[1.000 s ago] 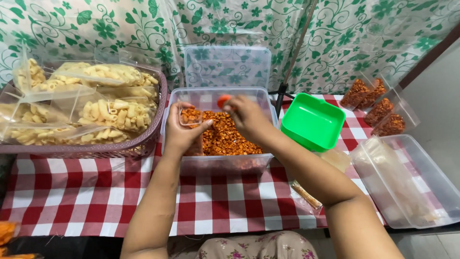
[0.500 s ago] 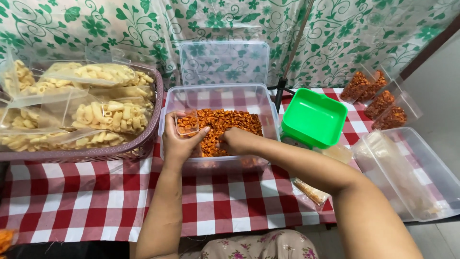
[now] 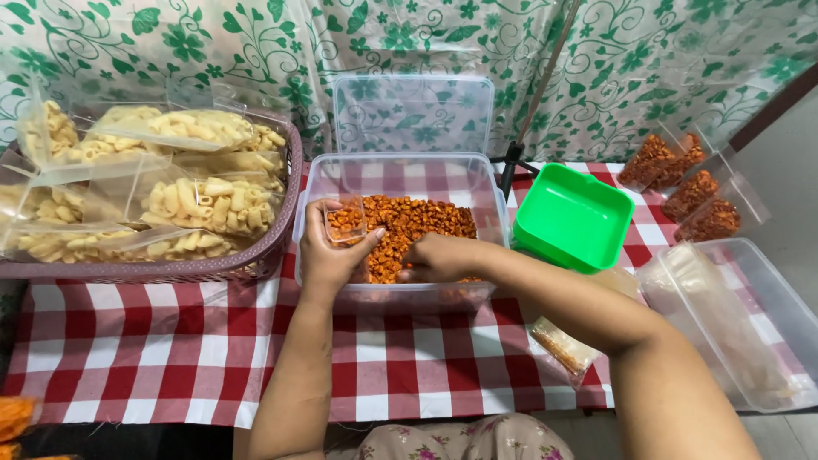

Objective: Packaging small orange snacks from a large container into individual plastic bags using a scoop and hands.

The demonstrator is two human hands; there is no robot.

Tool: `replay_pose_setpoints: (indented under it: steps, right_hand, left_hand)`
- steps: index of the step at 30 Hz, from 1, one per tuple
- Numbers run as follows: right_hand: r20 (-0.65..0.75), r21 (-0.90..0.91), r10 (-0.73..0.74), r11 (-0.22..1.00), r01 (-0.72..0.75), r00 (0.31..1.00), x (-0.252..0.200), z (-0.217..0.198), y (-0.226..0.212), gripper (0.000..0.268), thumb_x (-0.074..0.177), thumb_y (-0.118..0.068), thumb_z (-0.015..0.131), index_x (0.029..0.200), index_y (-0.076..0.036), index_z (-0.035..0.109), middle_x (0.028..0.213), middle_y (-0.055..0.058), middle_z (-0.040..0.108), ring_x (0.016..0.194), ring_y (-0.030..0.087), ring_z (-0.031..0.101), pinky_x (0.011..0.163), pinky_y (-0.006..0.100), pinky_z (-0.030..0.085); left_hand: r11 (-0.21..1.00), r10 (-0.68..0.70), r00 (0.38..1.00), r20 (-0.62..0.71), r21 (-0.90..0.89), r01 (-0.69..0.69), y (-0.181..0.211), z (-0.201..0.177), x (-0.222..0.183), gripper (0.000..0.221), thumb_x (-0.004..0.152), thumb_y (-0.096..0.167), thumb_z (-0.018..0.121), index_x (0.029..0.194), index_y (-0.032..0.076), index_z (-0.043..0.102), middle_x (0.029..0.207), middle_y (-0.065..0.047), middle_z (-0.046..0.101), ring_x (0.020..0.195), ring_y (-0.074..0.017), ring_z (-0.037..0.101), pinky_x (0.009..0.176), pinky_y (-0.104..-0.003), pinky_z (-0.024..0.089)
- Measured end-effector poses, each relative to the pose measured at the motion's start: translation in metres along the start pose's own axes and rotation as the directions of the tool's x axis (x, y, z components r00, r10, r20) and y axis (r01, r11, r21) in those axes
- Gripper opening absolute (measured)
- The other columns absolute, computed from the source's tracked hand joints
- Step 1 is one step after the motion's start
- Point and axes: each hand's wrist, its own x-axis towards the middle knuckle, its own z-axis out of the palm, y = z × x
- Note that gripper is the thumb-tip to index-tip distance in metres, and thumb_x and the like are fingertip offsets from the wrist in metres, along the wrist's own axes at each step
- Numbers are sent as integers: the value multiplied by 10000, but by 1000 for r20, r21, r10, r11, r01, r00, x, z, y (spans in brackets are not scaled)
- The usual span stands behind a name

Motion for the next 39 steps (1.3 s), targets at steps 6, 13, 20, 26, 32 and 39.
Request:
replay_pose_setpoints:
  steps: [6,13,20,26,32,39]
  right_hand:
    - [169,-133,95,988,-73,981,-37,-14,20,176,925,-170,619,915,-136,792,823,156,765,828,433,734,733,494,577]
    - [165,-259,181,957,-134,970,-53,-8,47,276,899,-88,627,980,-240,843,874,126,793,854,381,756,784,452,609]
    - [215,-355,252,920,-165,944,-54,-12,49,281,784,-66,686,875,-286,835,803,17,788,805,306,759,747,395,619]
    - [199,-323,290,921,-216,936,-60,-17,55,326,766,-58,640,893,-286,835,837,56,791,842,352,748,800,435,607]
    - [-115,-11,295,955,-298,949,-97,-64,-45,352,889,-109,640,1226,-83,735,1068,226,782,1014,475,724,921,558,577]
    - [-485,190,124,981,-34,865,-73,-34,-28,1061,716,-153,906,1599,-126,319,1426,121,635,1194,404,649,932,520,582]
  left_hand:
    - [1000,3,1000,-6,-28,-3,1,0,0,716,614,281,1001,1143,127,543,1163,-243,700,1154,-466,645,959,-576,517]
    - [1000,-18,1000,-6,-5,18,5,1,0,731,607,295,997,1159,134,545,1178,-229,702,1160,-443,647,968,-563,522]
    - [1000,-11,999,-36,21,12,4,1,0,733,605,298,1005,1157,151,546,1144,-218,709,1133,-441,660,955,-554,527]
    - [999,-21,1000,-23,47,23,-2,2,1,742,602,324,999,1171,190,542,1153,-184,715,1135,-406,665,969,-526,531]
    - [994,78,997,8,-72,-77,-12,8,9,750,598,251,1010,1167,142,532,1142,-208,695,1128,-405,665,948,-536,531]
    - [860,190,977,96,-496,-118,31,73,9,872,658,228,1032,1262,109,415,1093,-94,615,1006,-210,646,917,-345,579]
